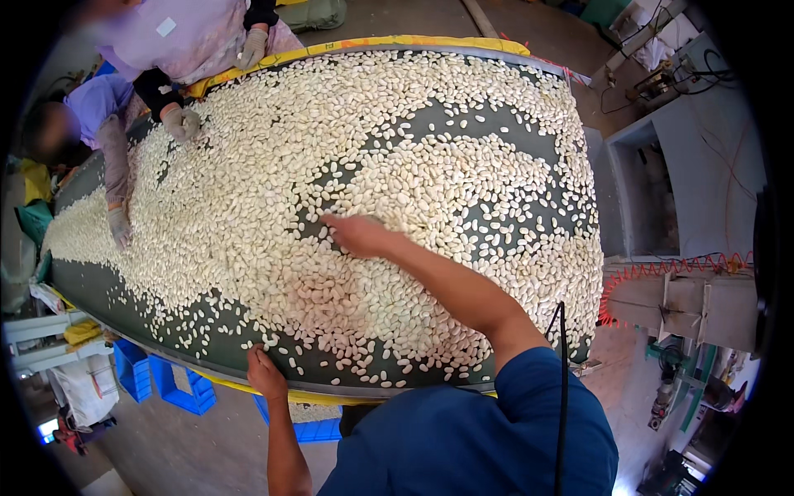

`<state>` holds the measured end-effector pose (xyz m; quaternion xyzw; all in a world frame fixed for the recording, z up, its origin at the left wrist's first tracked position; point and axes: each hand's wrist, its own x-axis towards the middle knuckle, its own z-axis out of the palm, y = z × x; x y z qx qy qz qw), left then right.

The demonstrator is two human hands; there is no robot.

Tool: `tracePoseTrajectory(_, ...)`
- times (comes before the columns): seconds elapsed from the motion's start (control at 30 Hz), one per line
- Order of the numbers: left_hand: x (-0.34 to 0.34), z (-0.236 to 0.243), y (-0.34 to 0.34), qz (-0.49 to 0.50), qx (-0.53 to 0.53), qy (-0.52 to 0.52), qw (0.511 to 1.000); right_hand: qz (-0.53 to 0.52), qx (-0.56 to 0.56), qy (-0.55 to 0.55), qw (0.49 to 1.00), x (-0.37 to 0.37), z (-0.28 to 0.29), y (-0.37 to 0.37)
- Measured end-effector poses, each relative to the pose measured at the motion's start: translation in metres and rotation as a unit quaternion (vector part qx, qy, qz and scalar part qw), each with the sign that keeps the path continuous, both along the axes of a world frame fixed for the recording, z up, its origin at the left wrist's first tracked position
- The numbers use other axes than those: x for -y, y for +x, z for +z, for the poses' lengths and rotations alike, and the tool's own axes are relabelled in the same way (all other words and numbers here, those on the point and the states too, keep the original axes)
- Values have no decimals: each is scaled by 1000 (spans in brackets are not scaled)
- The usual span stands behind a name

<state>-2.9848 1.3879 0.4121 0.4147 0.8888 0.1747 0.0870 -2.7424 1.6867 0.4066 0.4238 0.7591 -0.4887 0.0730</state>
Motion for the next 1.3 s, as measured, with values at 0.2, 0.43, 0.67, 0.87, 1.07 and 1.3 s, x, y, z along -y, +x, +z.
tracePoseTrajectory(0.2, 1, -6, -24, -12, 0, 15, 1000, -492, -328, -210, 779, -16, 2, 164)
tracePoseTrajectory(0.43, -3, 0, -37, 10, 17, -3, 1000, -753, -164, 75, 633, 60, -17, 294)
tracePoseTrajectory(0.67, -3, -5, -61, -3, 20, -3, 1000, -403, 25, 228, 886, 91, -24, 111)
tracePoseTrajectory(0.87, 1, -11, -81, -11, 1, -3, 1000, -452, -147, 81, 876, -21, -8, 92)
tracePoseTrajectory(1.07, -5, -12, -95, -25, -7, -8, 1000, -476, 89, 296, 823, -193, -76, 115)
tracePoseTrajectory(1.3, -3, -11, -116, -15, -17, -7, 1000, -313, 236, 232, 890, -202, -45, 45)
